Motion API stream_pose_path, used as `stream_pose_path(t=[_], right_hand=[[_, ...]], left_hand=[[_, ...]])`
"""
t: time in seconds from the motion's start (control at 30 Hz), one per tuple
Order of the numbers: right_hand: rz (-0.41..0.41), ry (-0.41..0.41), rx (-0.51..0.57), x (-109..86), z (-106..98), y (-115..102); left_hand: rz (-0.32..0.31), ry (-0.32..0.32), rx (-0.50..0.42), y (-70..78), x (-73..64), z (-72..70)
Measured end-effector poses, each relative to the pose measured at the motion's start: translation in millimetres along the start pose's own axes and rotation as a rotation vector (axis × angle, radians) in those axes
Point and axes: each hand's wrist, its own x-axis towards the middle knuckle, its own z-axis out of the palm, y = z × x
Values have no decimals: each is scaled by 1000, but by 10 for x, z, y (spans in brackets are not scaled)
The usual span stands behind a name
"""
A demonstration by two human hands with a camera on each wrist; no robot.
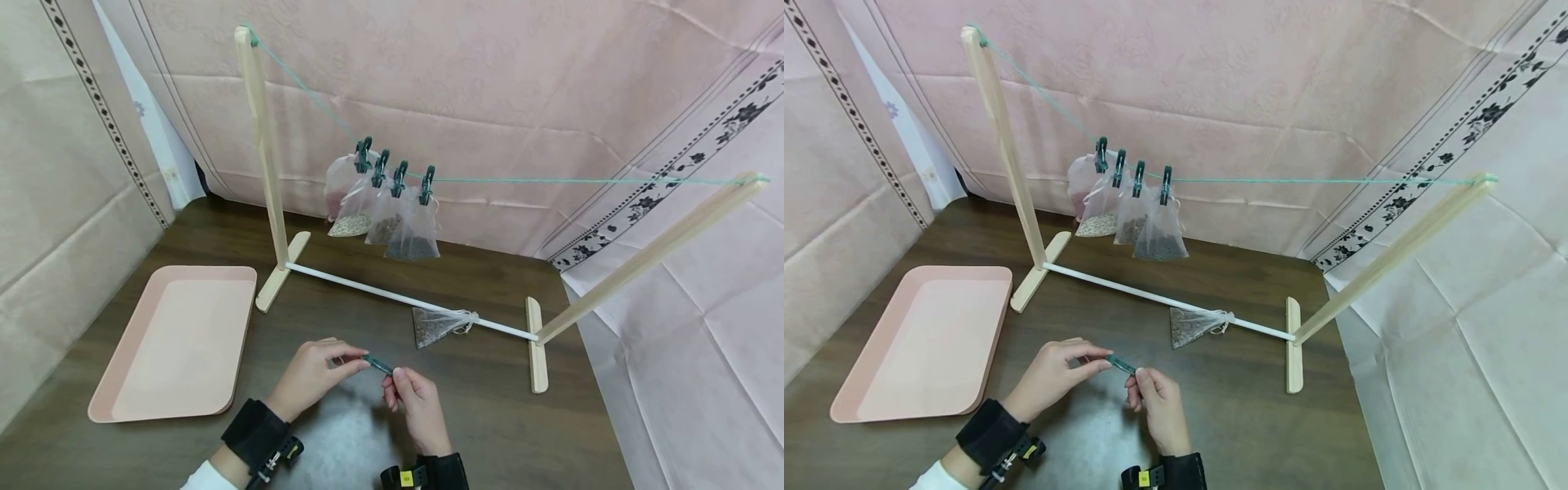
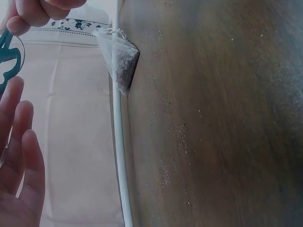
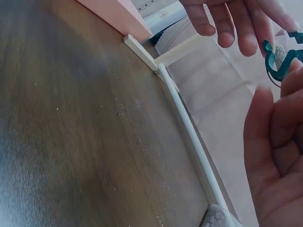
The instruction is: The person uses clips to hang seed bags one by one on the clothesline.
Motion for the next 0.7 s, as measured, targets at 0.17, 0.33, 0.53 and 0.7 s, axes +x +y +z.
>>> stream_pose_path(t=[0.17, 0.33, 0.53, 0.7], right_hand=[[-1, -5, -18, -24, -22, -2], [25, 49, -27, -64, -76, 17], [47, 169, 5, -99, -161, 68], [26, 262, 2, -124, -225, 86]], left_hand=[[-12, -13, 3, 4, 19, 11], [-11, -52, 34, 35, 81, 90], [-29, -54, 73, 57, 222, 216], [-41, -27, 107, 40, 380, 326]])
